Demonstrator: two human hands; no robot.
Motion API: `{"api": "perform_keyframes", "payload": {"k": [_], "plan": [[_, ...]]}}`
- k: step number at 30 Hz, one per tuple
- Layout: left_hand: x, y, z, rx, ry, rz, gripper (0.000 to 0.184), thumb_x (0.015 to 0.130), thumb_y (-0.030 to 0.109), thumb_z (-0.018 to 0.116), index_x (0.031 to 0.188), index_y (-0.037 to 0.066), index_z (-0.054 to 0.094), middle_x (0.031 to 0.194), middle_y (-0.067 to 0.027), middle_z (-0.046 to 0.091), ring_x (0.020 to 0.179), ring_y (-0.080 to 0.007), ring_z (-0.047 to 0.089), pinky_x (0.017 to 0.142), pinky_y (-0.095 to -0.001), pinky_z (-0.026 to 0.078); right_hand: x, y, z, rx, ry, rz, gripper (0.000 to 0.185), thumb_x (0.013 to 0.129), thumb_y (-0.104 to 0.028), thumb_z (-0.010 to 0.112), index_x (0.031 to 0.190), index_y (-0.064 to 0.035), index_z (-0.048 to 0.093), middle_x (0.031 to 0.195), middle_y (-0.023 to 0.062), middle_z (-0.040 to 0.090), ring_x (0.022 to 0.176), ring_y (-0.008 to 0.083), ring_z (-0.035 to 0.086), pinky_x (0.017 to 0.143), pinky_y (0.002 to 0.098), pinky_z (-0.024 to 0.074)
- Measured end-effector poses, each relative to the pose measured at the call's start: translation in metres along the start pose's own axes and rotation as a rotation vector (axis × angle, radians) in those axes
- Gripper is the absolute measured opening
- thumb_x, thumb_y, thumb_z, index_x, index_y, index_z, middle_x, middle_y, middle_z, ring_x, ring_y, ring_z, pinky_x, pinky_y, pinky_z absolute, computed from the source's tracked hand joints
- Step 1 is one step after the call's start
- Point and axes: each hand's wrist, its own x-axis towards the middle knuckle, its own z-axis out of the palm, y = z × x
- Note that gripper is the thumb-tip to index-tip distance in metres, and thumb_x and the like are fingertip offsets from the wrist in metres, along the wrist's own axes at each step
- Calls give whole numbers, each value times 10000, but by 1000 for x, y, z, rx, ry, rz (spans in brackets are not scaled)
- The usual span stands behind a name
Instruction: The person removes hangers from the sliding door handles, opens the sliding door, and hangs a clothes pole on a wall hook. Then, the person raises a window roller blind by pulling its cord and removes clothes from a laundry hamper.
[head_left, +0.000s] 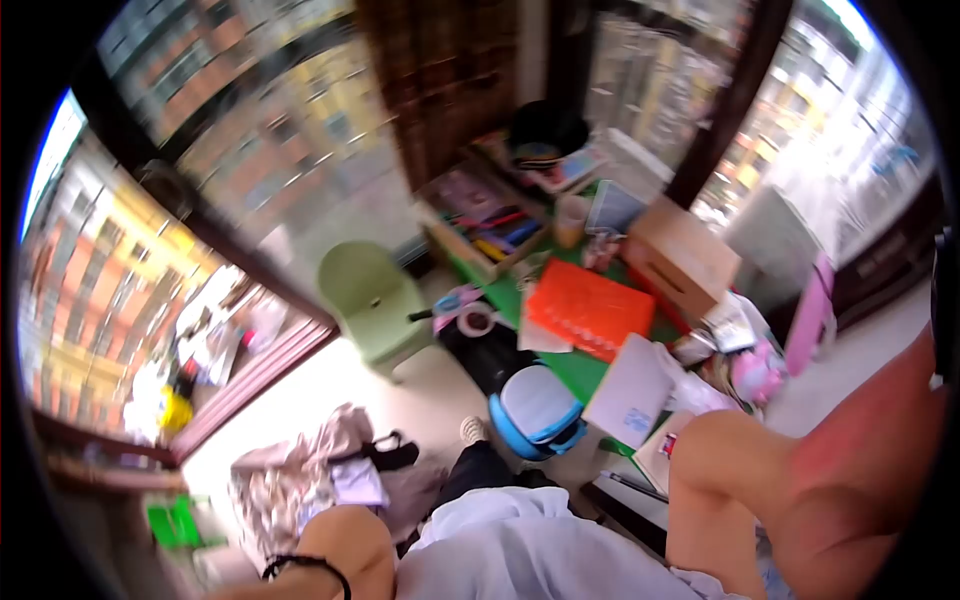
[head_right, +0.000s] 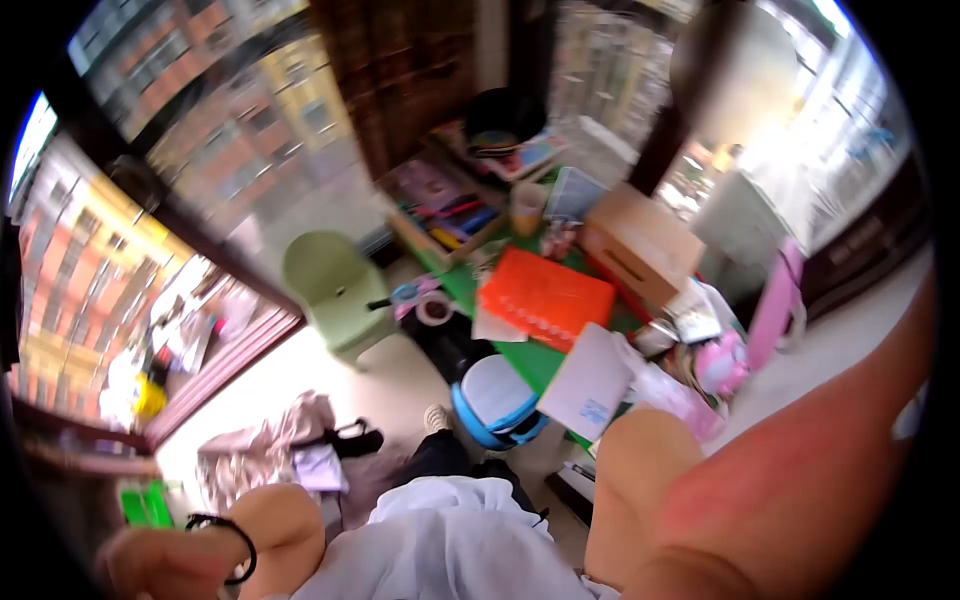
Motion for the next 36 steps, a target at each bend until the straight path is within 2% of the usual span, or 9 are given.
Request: {"api": "perform_keyframes", "payload": {"k": [2,3,7,8,9,15,19,32,36], "plan": [[12,47,-7,244,3,-397,197,884,138,496,971,78,662,1052,-112,614,969,-192,578,857,-251,469,-11,35,17,182,9,155,422,946,-341,337,954,9,574,876,177,619,761,304,608,732,434,499],[10,55,9,281,300,-247,91,758,12,582,697,79,573,747,-55,559,663,-161,549,588,-324,475,-18,55,29,260,5,248,427,948,-342,335,948,9,578,868,178,623,752,304,612,727,434,502],[1,101,5,637,341,-286,152,763,80,543,618,124,535,685,-1,466,619,-100,465,543,-258,360,-40,108,82,487,-34,520,445,952,-345,326,923,11,591,834,181,638,714,305,628,707,433,514],[-4,122,0,807,345,-385,199,819,153,541,621,142,522,682,4,442,604,-103,418,547,-246,332,-41,115,91,516,-47,549,450,953,-346,323,917,11,594,826,181,641,705,305,632,702,432,517],[-11,142,-13,893,209,-475,320,928,379,369,727,144,452,741,-37,412,648,-169,397,519,-267,351,-42,123,99,572,-58,568,445,952,-339,325,919,13,596,836,182,639,715,303,630,711,430,514],[-69,214,-53,1377,581,-840,418,935,370,298,869,19,516,826,-155,506,672,-243,489,601,-330,429,-42,171,153,810,-113,574,420,946,-299,335,932,22,605,898,185,626,779,294,621,768,413,495],[-102,272,-71,1284,982,-1043,350,917,285,363,974,-34,496,907,-150,547,785,-224,547,717,-324,448,-35,209,184,971,-146,548,403,942,-272,342,941,28,611,939,187,617,822,288,614,806,402,483],[-128,352,-90,1316,1366,-890,377,950,298,355,1043,-16,542,914,-96,592,814,-146,562,766,-270,448,-12,292,251,1678,-276,372,357,929,-185,363,968,48,632,1072,194,588,961,267,594,929,366,442],[-140,359,-87,1398,1461,-770,374,948,303,360,1044,-7,545,908,-89,590,808,-139,563,763,-265,451,-24,351,277,1934,-589,361,341,889,-255,425,888,-7,659,978,166,629,943,243,600,911,362,446]]}}
